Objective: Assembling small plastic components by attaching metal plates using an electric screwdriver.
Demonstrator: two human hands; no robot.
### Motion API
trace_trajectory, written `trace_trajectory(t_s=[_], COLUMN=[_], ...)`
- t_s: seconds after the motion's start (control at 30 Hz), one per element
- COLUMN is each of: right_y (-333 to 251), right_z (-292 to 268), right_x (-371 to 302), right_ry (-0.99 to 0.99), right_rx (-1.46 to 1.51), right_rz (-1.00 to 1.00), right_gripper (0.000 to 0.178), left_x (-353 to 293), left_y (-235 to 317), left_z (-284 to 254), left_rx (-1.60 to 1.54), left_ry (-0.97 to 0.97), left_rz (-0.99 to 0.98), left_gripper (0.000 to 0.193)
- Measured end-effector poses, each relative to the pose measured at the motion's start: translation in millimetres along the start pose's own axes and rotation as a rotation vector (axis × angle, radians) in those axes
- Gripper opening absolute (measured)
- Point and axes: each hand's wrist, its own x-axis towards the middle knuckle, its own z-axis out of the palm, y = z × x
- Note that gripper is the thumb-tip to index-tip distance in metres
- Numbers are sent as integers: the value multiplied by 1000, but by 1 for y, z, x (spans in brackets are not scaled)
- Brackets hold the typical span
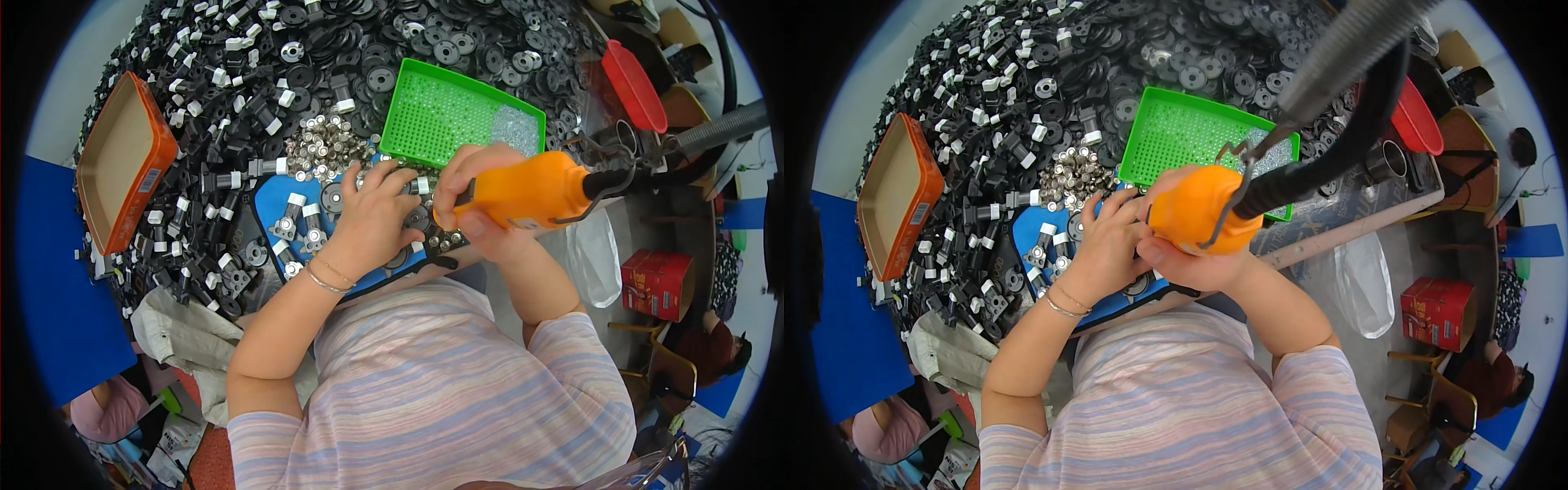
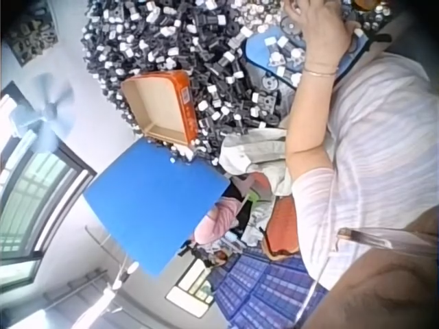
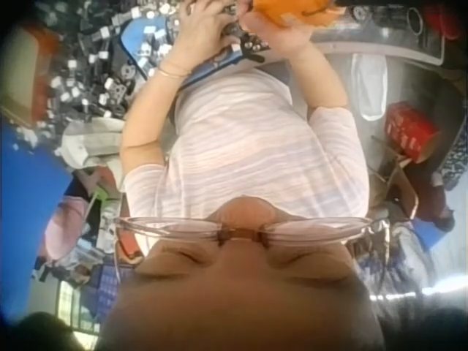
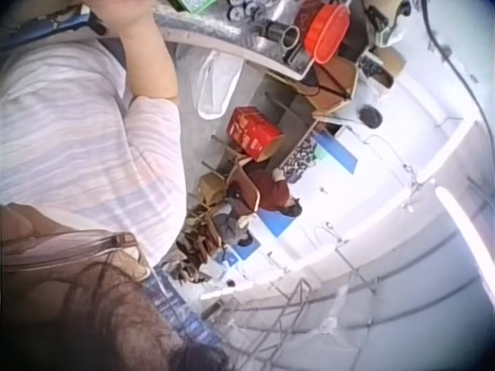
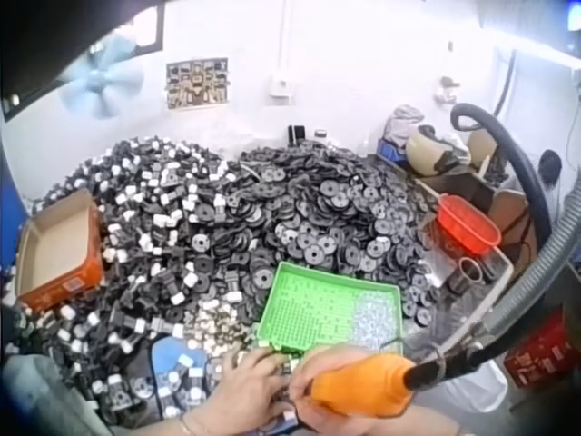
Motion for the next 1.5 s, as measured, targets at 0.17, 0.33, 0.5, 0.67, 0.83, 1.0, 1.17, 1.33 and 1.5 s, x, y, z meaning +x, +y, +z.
trace_trajectory(t_s=[0.17,0.33,0.5,0.67,0.83,1.0,1.17,1.33,1.5], right_y=[3,-15,-6,16,22,23,25,17,-7], right_z=[0,-19,-52,-48,-49,-48,-51,-50,-42], right_x=[1,20,25,25,23,24,24,25,22], right_ry=[6,-25,229,329,340,326,295,309,224], right_rx=[86,241,-27,116,76,27,38,17,145], right_rz=[53,-118,-241,-239,-180,-166,-183,-160,-253], right_gripper=[39,41,31,23,23,25,23,24,29], left_x=[0,-1,0,0,-1,-1,-1,-1,-2], left_y=[-1,0,-1,0,-1,-1,-1,-2,-3], left_z=[2,-2,-2,-3,-3,-3,-3,-1,-1], left_rx=[-11,-40,-28,-38,-33,-35,-24,-32,-45], left_ry=[20,-22,-46,-47,-37,-46,-67,-42,-38], left_rz=[-3,-20,-27,-35,-27,-39,-40,-24,-17], left_gripper=[39,43,46,45,45,46,47,46,46])
